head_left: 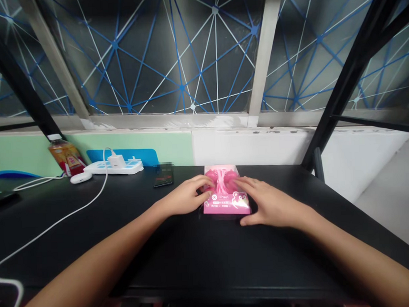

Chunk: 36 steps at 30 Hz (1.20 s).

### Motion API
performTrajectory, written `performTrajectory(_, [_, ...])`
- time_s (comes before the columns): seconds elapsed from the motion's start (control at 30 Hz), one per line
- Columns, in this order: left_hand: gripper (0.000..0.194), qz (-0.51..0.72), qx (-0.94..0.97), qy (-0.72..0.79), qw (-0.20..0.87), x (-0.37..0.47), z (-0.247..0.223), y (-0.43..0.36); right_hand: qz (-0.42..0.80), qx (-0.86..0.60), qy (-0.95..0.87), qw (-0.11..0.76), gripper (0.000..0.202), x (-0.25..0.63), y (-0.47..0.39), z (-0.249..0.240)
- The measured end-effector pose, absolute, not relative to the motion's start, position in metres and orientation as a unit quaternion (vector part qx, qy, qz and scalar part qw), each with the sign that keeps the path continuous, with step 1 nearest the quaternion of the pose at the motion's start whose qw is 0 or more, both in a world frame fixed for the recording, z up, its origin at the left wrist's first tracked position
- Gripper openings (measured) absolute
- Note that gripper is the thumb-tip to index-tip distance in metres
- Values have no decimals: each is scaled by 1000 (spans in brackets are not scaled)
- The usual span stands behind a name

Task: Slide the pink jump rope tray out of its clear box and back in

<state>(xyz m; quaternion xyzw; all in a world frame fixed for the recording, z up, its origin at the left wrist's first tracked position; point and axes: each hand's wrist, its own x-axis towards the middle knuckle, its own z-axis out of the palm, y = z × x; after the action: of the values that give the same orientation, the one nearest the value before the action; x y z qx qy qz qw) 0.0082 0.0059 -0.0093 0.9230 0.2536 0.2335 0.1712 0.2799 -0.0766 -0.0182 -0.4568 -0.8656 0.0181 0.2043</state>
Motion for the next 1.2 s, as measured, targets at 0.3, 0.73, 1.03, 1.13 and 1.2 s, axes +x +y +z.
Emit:
performTrajectory(0.3, [21,250,910,262,203,13,-12,10,-90,-406,-885,209,25,252,-91,-19])
performTrajectory(0.73, [18,276,903,301,133,23,-10,8,19,-319,-940,120,18,243,-122,5])
performTrajectory(1.03, [29,301,835,436,152,46,-11,34,256,-211,-937,108,5,248,-142,10])
performTrajectory(1.13, [31,291,831,453,136,50,-15,41,289,-184,-935,93,8,252,-141,4])
performTrajectory(1.2, [33,289,835,453,118,52,-19,45,318,-160,-930,86,15,256,-140,3])
